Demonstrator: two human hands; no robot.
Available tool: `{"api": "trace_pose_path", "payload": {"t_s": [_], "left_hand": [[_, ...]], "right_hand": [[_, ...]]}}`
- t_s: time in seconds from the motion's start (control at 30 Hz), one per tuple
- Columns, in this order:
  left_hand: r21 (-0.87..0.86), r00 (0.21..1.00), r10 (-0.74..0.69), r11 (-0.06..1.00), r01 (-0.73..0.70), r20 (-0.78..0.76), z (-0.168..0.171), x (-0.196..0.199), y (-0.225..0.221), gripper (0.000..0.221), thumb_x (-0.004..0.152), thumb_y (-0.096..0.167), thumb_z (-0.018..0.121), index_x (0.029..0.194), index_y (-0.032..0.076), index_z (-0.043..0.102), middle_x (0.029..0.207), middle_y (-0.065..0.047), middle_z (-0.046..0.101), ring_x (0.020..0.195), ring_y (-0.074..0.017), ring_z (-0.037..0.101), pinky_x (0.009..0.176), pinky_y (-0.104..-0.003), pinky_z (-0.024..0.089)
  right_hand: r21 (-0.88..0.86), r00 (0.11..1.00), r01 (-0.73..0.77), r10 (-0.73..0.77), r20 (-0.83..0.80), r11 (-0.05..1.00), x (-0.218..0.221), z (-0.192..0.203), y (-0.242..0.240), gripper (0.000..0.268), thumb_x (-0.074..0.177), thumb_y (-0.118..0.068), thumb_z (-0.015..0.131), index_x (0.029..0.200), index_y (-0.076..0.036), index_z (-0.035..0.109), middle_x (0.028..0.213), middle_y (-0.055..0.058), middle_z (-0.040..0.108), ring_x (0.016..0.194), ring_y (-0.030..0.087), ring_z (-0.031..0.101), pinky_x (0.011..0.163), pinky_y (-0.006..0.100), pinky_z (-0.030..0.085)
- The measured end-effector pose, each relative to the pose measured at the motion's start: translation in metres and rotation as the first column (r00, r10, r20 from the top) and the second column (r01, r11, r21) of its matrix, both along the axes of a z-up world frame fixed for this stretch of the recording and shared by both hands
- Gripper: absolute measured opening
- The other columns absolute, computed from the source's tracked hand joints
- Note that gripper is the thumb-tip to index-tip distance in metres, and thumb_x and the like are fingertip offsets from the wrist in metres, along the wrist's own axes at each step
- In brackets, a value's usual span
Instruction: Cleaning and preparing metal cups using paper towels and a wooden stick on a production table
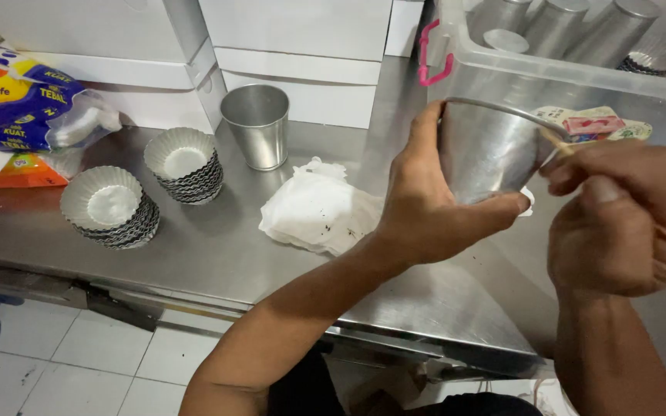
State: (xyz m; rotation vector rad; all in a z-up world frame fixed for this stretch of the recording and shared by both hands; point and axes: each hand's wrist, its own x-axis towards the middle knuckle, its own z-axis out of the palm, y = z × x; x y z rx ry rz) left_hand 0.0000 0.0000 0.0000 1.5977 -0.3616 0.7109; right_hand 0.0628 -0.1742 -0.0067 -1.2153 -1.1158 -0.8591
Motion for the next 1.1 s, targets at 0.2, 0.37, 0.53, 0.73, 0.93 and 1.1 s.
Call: {"api": "trace_pose_path", "payload": {"t_s": [0.2, 0.37, 0.53, 0.73, 0.93, 1.1], "left_hand": [[-0.009, 0.998, 0.013, 1.0, -0.012, 0.06, -0.004, 0.0, -0.003, 0.102, 0.076, 0.027, 0.086, 0.152, -0.008, 0.029, 0.133, -0.021, 0.059, 0.123, -0.0262, 0.065, 0.11, -0.039, 0.057], [0.009, 0.995, 0.062, 0.998, -0.063, 0.08, -0.006, 0.001, -0.006, 0.103, 0.075, 0.027, 0.086, 0.152, -0.009, 0.028, 0.133, -0.021, 0.057, 0.123, -0.0261, 0.065, 0.108, -0.038, 0.058], [0.004, 0.996, 0.049, 0.999, -0.049, 0.078, -0.007, 0.002, -0.007, 0.102, 0.076, 0.027, 0.087, 0.152, -0.01, 0.029, 0.133, -0.021, 0.058, 0.121, -0.0265, 0.066, 0.107, -0.038, 0.059], [0.025, 0.979, 0.122, 0.991, -0.128, 0.161, -0.008, -0.001, -0.011, 0.101, 0.078, 0.024, 0.087, 0.152, -0.011, 0.028, 0.13, -0.02, 0.059, 0.115, -0.0245, 0.069, 0.096, -0.033, 0.062], [-0.26, 0.983, -0.183, 0.95, 0.171, -0.021, 0.003, 0.001, 0.0, 0.101, 0.077, 0.033, 0.076, 0.155, -0.009, 0.028, 0.128, -0.021, 0.056, 0.113, -0.0285, 0.066, 0.09, -0.038, 0.062], [-0.447, 0.897, -0.438, 0.815, 0.369, -0.057, 0.008, 0.003, 0.009, 0.088, 0.083, 0.034, 0.074, 0.146, -0.019, 0.045, 0.124, -0.03, 0.059, 0.114, -0.0341, 0.062, 0.097, -0.039, 0.053]], "right_hand": [[0.044, 0.999, -0.044, 0.045, -0.008, 0.998, -0.001, 0.005, 0.002, 0.017, 0.098, -0.001, 0.052, 0.102, 0.012, 0.062, 0.088, 0.024, 0.065, 0.07, 0.025, 0.064, 0.068, 0.032, 0.056], [0.047, 1.0, -0.009, 0.007, 0.031, 0.999, -0.002, 0.006, 0.004, 0.015, 0.097, 0.003, 0.053, 0.103, 0.013, 0.063, 0.087, 0.026, 0.066, 0.068, 0.026, 0.064, 0.065, 0.032, 0.056], [0.056, 0.999, -0.025, 0.023, 0.037, 0.998, -0.002, 0.007, 0.006, 0.015, 0.097, 0.003, 0.055, 0.101, 0.014, 0.063, 0.087, 0.026, 0.066, 0.067, 0.027, 0.064, 0.065, 0.033, 0.056], [0.098, 0.999, -0.023, 0.019, 0.042, 0.995, -0.004, 0.007, 0.011, 0.018, 0.096, 0.002, 0.055, 0.106, 0.014, 0.064, 0.085, 0.026, 0.064, 0.066, 0.028, 0.065, 0.062, 0.033, 0.057], [0.098, 0.998, -0.055, 0.055, 0.003, 0.994, 0.006, 0.002, -0.001, 0.018, 0.099, 0.001, 0.053, 0.104, 0.014, 0.064, 0.088, 0.026, 0.066, 0.068, 0.027, 0.064, 0.066, 0.034, 0.058], [0.1, 0.988, -0.133, 0.139, -0.063, 0.986, 0.007, -0.001, -0.009, 0.019, 0.102, 0.0, 0.051, 0.11, 0.012, 0.062, 0.097, 0.022, 0.064, 0.073, 0.026, 0.062, 0.075, 0.04, 0.059]]}}
